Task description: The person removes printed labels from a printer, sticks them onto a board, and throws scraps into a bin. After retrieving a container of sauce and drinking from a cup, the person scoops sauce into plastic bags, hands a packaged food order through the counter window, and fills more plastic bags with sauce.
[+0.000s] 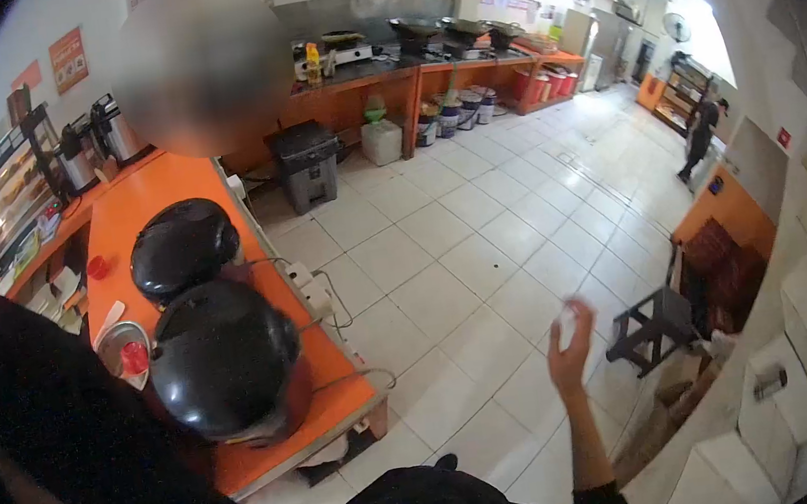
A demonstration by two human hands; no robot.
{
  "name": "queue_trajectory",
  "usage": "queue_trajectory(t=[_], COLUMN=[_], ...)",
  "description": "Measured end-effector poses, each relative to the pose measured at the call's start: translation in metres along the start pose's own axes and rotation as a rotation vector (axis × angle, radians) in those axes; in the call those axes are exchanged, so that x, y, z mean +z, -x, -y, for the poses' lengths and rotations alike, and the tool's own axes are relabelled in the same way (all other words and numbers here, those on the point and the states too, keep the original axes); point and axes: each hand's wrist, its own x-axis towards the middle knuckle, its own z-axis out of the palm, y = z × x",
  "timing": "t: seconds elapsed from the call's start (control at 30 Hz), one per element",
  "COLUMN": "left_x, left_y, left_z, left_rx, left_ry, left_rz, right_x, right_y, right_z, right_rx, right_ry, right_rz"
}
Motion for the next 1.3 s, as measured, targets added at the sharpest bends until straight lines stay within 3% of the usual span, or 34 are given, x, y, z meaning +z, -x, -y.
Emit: queue_trajectory(t=[0.1, 0.13, 0.17, 0.2, 0.27, 0.33, 0.4, 0.47, 0.5, 0.57, 0.63, 0.7, 0.77, 0.83, 0.9, 0.93, 0.97, 1.03, 1.1, 1.23, 1.3], left_x=[0.009, 0.013, 0.015, 0.016, 0.008, -0.007, -0.026, -0.021, -0.051, -0.111, -0.106, -0.12, -0.127, -0.133, -0.148, -0.16, -0.175, -0.206, -0.249, -0.334, -0.387], left_y=[0.035, 0.047, 0.06, 0.075, 0.108, 0.152, 0.213, 0.297, 0.368, 0.509, 0.559, 0.611, 0.624, 0.633, 0.647, 0.659, 0.674, 0.702, 0.739, 0.764, 0.777], left_z=[0.049, 0.064, 0.081, 0.096, 0.133, 0.166, 0.2, 0.274, 0.266, 0.252, 0.277, 0.239, 0.205, 0.186, 0.18, 0.18, 0.182, 0.189, 0.215, 0.304, 0.34], left_rx=[0.002, -0.002, -0.001, 0.003, 0.008, 0.03, 0.173, 0.249, -0.051, -0.566, -1.079, -1.508, -1.812, -2.085, -2.201, -2.302, -2.297, -2.172, -2.095, -2.062, -1.871], left_ry=[-0.036, -0.051, -0.064, -0.057, -0.016, 0.086, 0.307, -0.78, -0.89, -1.173, -1.128, -1.193, -1.179, -1.15, -1.246, -1.306, -1.339, -1.354, -1.407, -1.377, -1.448], left_rz=[0.039, 0.056, 0.076, 0.09, 0.094, 0.038, -0.177, -0.278, -0.009, 0.768, 0.573, 0.707, 0.668, 0.425, 0.397, 0.392, 0.376, 0.168, 0.168, 0.172, 0.276], right_x=[0.049, 0.045, 0.041, 0.055, 0.017, 0.029, 0.059, 0.086, 0.099, 0.133, 0.178, 0.218, 0.266, 0.343, 0.448, 0.494, 0.529, 0.612, 0.688, 0.76, 0.798], right_y=[0.095, 0.141, 0.21, 0.296, 0.316, 0.289, 0.242, 0.197, 0.172, 0.125, 0.079, 0.035, -0.01, -0.062, -0.121, -0.186, -0.231, -0.274, -0.296, -0.327, -0.354], right_z=[-0.145, -0.195, -0.254, -0.332, -0.34, -0.358, -0.39, -0.429, -0.445, -0.475, -0.504, -0.533, -0.569, -0.634, -0.692, -0.642, -0.601, -0.571, -0.533, -0.443, -0.422], right_rx=[0.436, 0.651, 0.817, 0.988, 1.445, 1.606, 1.619, 1.589, 1.571, 1.548, 1.525, 1.495, 1.422, 1.265, 1.08, 1.026, 0.846, 0.72, 0.675, 0.861, 0.837], right_ry=[-0.145, -0.027, -0.145, -0.178, -0.145, -0.142, -0.173, -0.19, -0.199, -0.218, -0.231, -0.226, -0.219, -0.281, -0.439, -0.45, -0.424, -0.696, -0.601, -0.582, -0.604], right_rz=[0.047, 0.233, 0.24, -0.014, 0.21, 0.313, 0.384, 0.445, 0.471, 0.53, 0.585, 0.628, 0.644, 0.615, 0.614, 0.586, 0.67, 0.701, 0.818, 1.247, 1.291])
